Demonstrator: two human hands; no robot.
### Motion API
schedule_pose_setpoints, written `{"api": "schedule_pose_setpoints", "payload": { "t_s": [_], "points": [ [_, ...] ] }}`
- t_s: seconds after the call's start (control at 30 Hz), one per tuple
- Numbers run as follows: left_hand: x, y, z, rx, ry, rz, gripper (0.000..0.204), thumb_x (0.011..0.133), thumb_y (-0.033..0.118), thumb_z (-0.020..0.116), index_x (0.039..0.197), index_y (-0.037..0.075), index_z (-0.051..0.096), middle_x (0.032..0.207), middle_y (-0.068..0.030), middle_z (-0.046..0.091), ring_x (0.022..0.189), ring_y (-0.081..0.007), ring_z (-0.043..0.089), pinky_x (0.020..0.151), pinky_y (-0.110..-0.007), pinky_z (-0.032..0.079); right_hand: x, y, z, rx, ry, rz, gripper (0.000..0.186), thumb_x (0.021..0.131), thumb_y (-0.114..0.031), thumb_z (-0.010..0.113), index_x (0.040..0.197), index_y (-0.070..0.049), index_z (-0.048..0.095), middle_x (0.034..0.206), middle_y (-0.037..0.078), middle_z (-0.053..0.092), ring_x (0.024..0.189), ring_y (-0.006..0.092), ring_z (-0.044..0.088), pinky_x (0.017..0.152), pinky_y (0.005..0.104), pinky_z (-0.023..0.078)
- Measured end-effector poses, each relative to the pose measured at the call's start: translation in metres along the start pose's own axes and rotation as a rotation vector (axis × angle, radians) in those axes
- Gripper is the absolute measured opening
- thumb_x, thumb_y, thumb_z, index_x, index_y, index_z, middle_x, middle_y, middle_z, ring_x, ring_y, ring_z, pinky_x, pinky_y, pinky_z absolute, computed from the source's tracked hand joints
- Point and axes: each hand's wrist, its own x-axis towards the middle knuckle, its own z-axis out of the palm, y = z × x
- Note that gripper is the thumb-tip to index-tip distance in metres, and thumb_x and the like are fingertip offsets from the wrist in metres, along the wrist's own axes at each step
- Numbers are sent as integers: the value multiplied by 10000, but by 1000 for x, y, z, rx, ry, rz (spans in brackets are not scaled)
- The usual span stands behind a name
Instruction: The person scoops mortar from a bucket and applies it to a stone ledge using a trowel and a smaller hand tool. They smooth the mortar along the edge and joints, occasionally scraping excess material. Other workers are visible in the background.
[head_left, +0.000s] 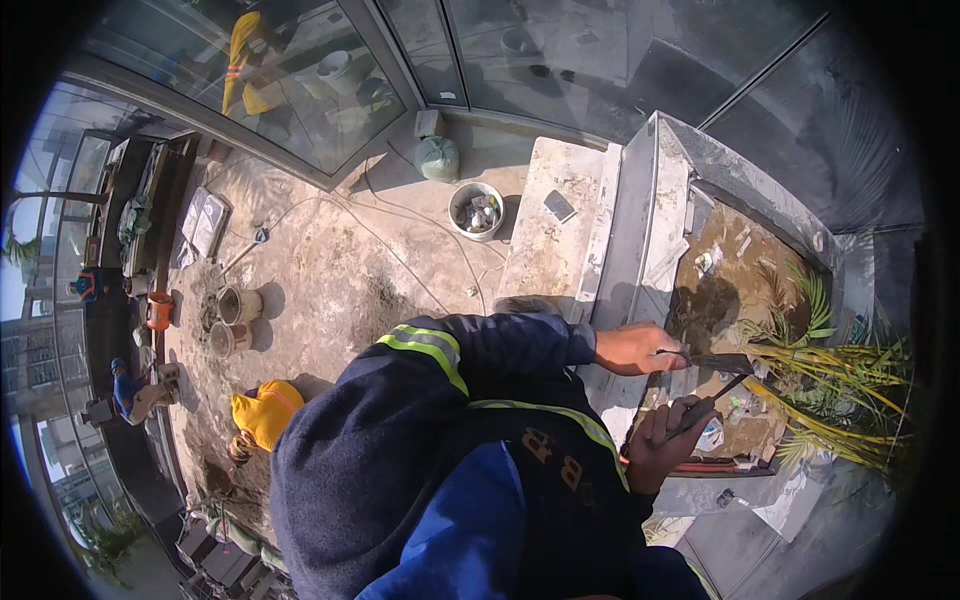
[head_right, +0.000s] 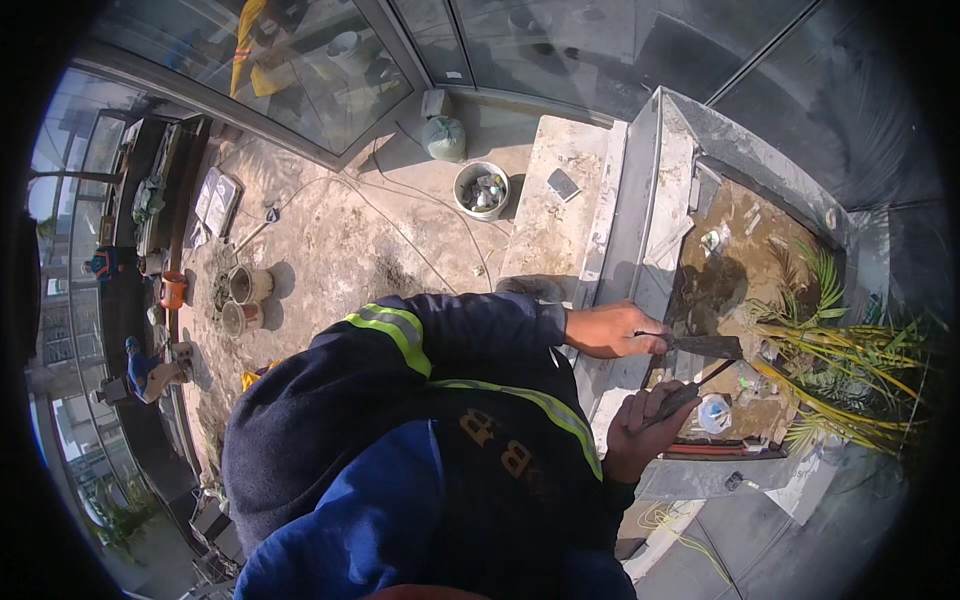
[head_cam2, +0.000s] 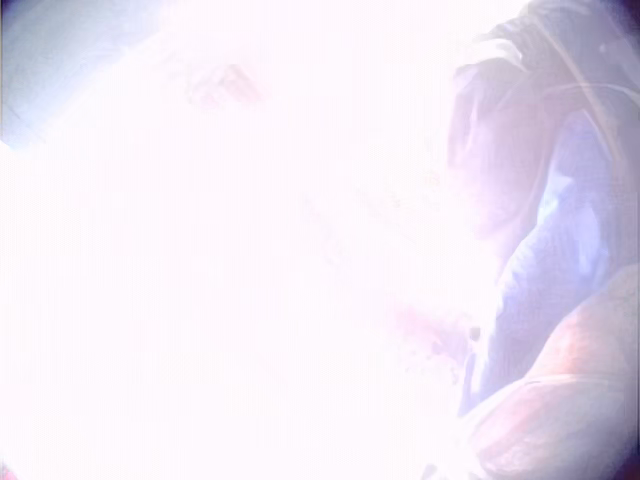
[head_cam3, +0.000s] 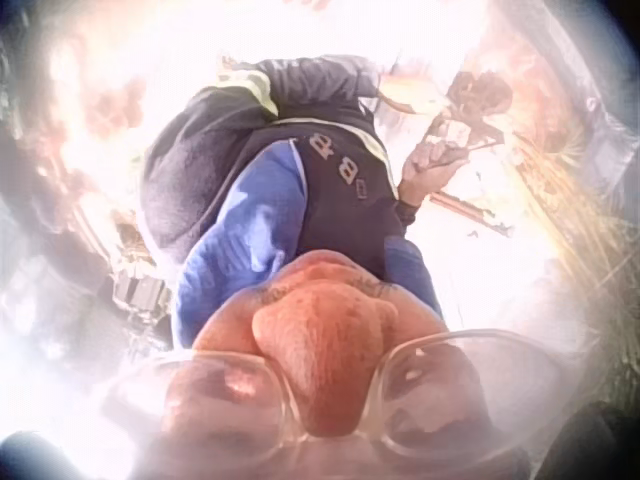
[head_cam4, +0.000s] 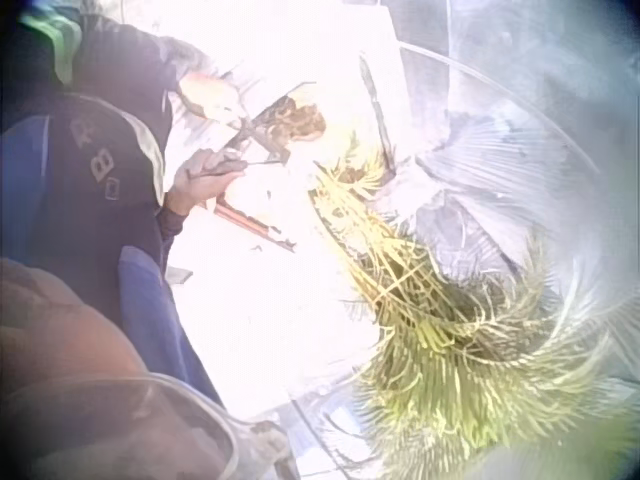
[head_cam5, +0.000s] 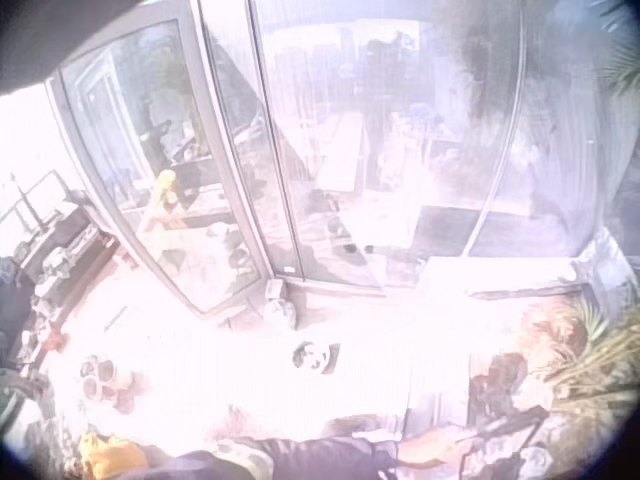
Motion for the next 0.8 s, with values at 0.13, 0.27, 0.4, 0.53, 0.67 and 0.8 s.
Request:
{"api": "schedule_pose_setpoints", "payload": {
  "t_s": [0.13, 0.27, 0.4, 0.53, 0.67, 0.8],
  "points": [
    [4, 3, 58, -160, -137, 31, 450, 1067, 375, 530, 1264, -10, 652, 952, -227, 717, 859, -321, 687, 798, -405, 529, -20, -21, -10, 94, 283, -155, 492, 1093, -522, 366, 1058, -83, 584, 609, -19, 390, 396, 89, 289, 380, 240, 274],
    [49, -2, 82, -141, -250, -47, 449, 1061, 402, 517, 1187, 11, 698, 900, -241, 705, 822, -374, 687, 772, -437, 522, -78, -12, -32, -124, 402, -223, 488, 1087, -532, 373, 1078, -95, 591, 591, -28, 403, 365, 97, 303, 356, 240, 255],
    [41, 5, 136, -232, -532, 73, 446, 1050, 388, 546, 1262, 15, 668, 966, -260, 708, 895, -404, 697, 829, -427, 527, -96, -36, -54, 206, 535, -539, 472, 1093, -513, 367, 1045, -94, 577, 662, -22, 470, 458, 83, 386, 432, 231, 310],
    [62, 19, 163, -176, -597, -19, 456, 1044, 363, 564, 1256, -31, 651, 882, -251, 691, 786, -292, 690, 760, -397, 522, -133, 7, -36, 58, 491, -418, 524, 1087, -551, 340, 1055, -78, 562, 634, -2, 422, 386, 118, 331, 384, 277, 291],
    [68, 21, 188, -77, -903, 94, 444, 1057, 354, 540, 1227, -46, 632, 789, -198, 609, 726, -232, 570, 721, -384, 481, -160, -14, -54, 341, 729, -785, 544, 1085, -562, 334, 1044, -68, 558, 641, -5, 453, 440, 107, 400, 417, 249, 333],
    [50, 34, 213, -63, -1051, -5, 421, 1063, 380, 528, 1149, -16, 645, 714, -50, 563, 694, -149, 513, 666, -329, 446, -183, 4, -25, 190, 779, -692, 544, 1098, -523, 335, 962, -45, 556, 628, 24, 478, 435, 121, 423, 425, 266, 351]
  ]
}}
